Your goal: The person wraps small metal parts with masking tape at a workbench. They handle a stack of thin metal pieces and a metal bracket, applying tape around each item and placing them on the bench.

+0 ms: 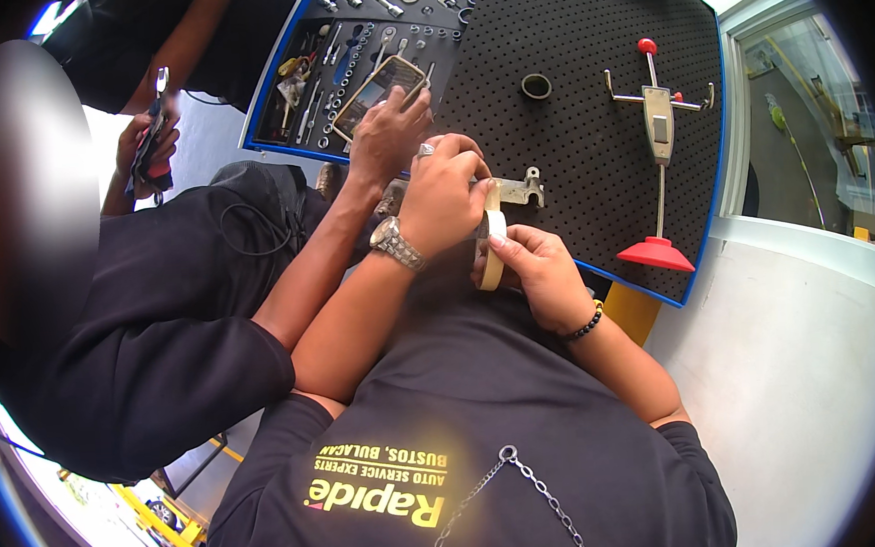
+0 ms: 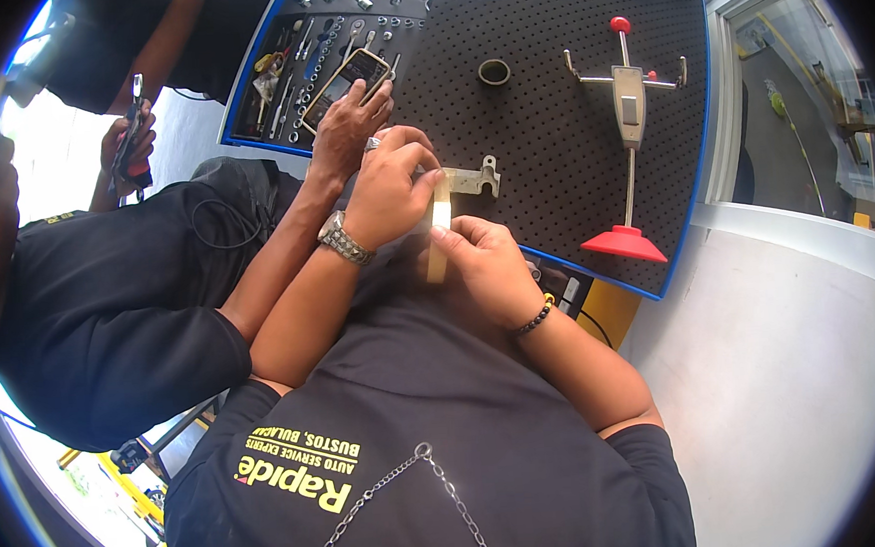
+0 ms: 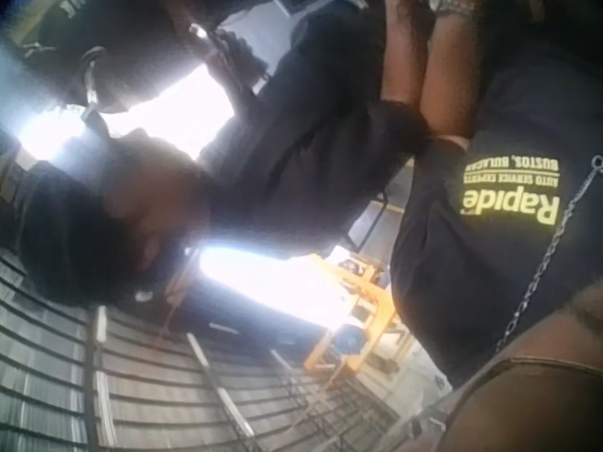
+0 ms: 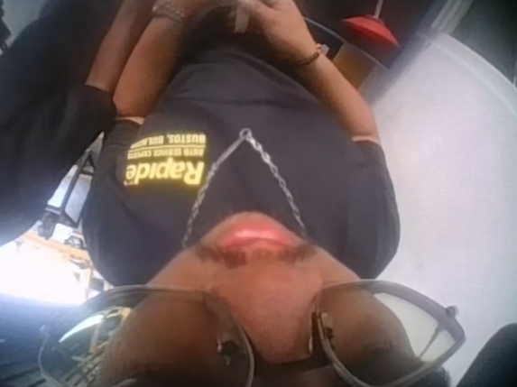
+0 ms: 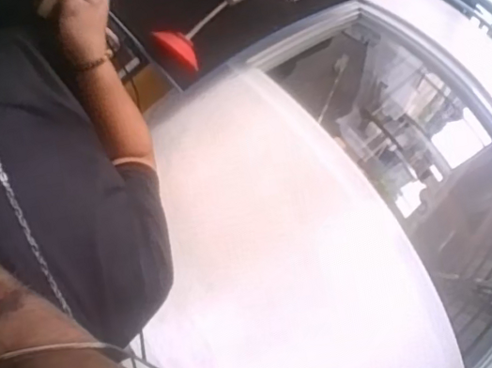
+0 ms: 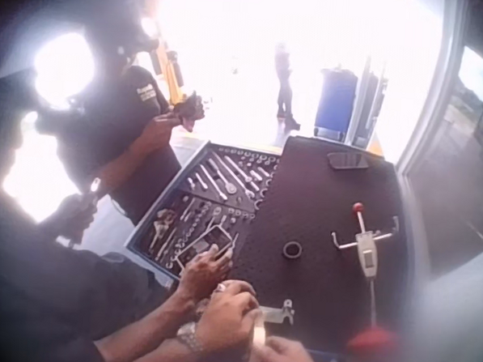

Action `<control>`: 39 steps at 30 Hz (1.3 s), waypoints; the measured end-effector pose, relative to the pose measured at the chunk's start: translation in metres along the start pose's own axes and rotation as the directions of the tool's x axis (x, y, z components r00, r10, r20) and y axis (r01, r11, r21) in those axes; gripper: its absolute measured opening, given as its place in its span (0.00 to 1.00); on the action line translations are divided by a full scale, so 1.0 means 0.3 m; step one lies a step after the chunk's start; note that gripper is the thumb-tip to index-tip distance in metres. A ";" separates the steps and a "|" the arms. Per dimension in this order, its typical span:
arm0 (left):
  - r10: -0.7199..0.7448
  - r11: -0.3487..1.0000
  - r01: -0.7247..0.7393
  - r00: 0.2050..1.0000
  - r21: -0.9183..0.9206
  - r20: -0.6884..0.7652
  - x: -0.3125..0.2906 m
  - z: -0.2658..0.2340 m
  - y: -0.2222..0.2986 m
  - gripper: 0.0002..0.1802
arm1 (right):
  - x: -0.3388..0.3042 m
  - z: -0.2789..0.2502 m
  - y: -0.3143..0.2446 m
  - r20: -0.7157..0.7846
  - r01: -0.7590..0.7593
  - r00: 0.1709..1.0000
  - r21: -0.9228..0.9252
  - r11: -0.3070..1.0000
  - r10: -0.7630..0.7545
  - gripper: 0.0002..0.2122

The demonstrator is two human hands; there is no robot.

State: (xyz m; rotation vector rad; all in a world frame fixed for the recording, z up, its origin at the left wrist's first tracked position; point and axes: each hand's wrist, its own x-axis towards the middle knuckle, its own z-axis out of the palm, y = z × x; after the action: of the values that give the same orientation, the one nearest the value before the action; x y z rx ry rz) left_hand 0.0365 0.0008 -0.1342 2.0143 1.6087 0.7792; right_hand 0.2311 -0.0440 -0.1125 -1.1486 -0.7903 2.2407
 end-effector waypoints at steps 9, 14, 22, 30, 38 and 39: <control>-0.042 0.996 0.041 0.999 0.083 0.008 0.014 0.033 0.004 0.06 | 0.017 0.000 -0.017 -0.009 -0.015 1.000 0.064 0.998 0.016 0.13; -0.086 0.996 0.085 0.996 -0.028 -0.028 0.008 0.036 0.005 0.06 | 0.017 0.002 -0.026 -0.010 -0.046 0.999 0.108 0.993 0.048 0.12; 0.091 0.994 -0.088 0.995 0.057 -0.043 -0.013 0.049 -0.039 0.07 | 0.016 0.001 -0.014 -0.049 -0.033 0.998 0.137 0.990 0.040 0.11; 0.018 0.999 -0.019 0.999 0.043 0.031 -0.009 0.059 -0.067 0.13 | 0.034 -0.026 0.008 -0.116 0.008 0.993 0.108 0.994 0.004 0.09; -0.033 0.999 0.034 0.998 -0.006 0.061 0.001 0.048 -0.047 0.12 | 0.046 -0.021 0.012 -0.123 0.011 0.992 0.122 0.992 0.004 0.09; -0.023 1.000 0.024 0.999 -0.003 0.037 0.000 0.050 -0.045 0.11 | 0.047 -0.027 0.023 -0.149 0.035 0.989 0.075 0.997 -0.023 0.11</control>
State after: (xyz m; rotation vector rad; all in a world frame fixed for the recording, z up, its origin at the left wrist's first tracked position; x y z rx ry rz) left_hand 0.0367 0.0039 -0.1542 1.9925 1.6065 0.7311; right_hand 0.2293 -0.0374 -0.1287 -1.2423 -0.6512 2.1145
